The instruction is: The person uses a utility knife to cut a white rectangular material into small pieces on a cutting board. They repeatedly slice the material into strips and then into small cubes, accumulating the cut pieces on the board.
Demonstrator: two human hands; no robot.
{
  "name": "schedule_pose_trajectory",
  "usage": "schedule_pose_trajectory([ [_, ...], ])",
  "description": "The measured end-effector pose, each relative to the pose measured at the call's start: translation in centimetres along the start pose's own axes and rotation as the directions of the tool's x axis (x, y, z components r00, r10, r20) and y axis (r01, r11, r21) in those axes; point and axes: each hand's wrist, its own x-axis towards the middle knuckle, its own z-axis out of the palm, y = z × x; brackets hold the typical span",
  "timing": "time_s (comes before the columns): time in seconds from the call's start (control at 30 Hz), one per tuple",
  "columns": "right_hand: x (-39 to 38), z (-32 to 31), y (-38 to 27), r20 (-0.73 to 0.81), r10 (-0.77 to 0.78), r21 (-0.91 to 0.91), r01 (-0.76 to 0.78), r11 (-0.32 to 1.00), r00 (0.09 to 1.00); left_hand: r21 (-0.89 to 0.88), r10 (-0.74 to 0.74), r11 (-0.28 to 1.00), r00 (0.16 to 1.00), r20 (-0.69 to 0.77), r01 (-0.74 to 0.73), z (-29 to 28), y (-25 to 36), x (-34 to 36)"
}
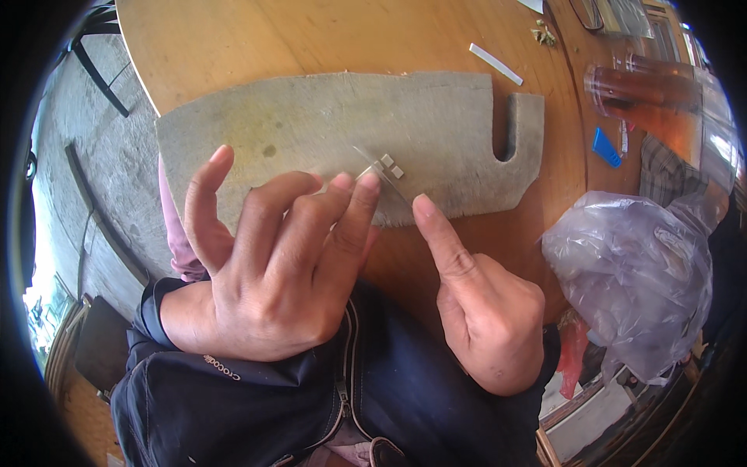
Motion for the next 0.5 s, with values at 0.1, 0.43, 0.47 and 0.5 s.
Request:
schedule_pose_trajectory([
  [0.1, 0.01, 0.08, 0.14, 0.005, -0.001, 0.020, 0.001, 1.000, 1.000, -0.002, -0.008, 1.000, 1.000, -0.007, 0.008, 0.04, 0.04, 0.00],
  [0.43, -0.08, 0.36, 0.25, -0.023, 0.006, 0.039, -0.005, 0.999, 1.000, -0.024, -0.029, 0.999, 0.999, -0.046, 0.028, 0.28, 0.10, -0.04],
  [0.47, -0.11, 0.39, 0.24, -0.024, 0.007, 0.037, -0.006, 0.999, 1.000, -0.027, -0.033, 0.999, 0.998, -0.049, 0.031, 0.34, 0.12, -0.05],
  [0.5, -0.15, 0.43, 0.23, -0.025, 0.009, 0.036, -0.008, 0.999, 1.000, -0.032, -0.039, 0.999, 0.998, -0.051, 0.038, 0.40, 0.20, -0.08],
])
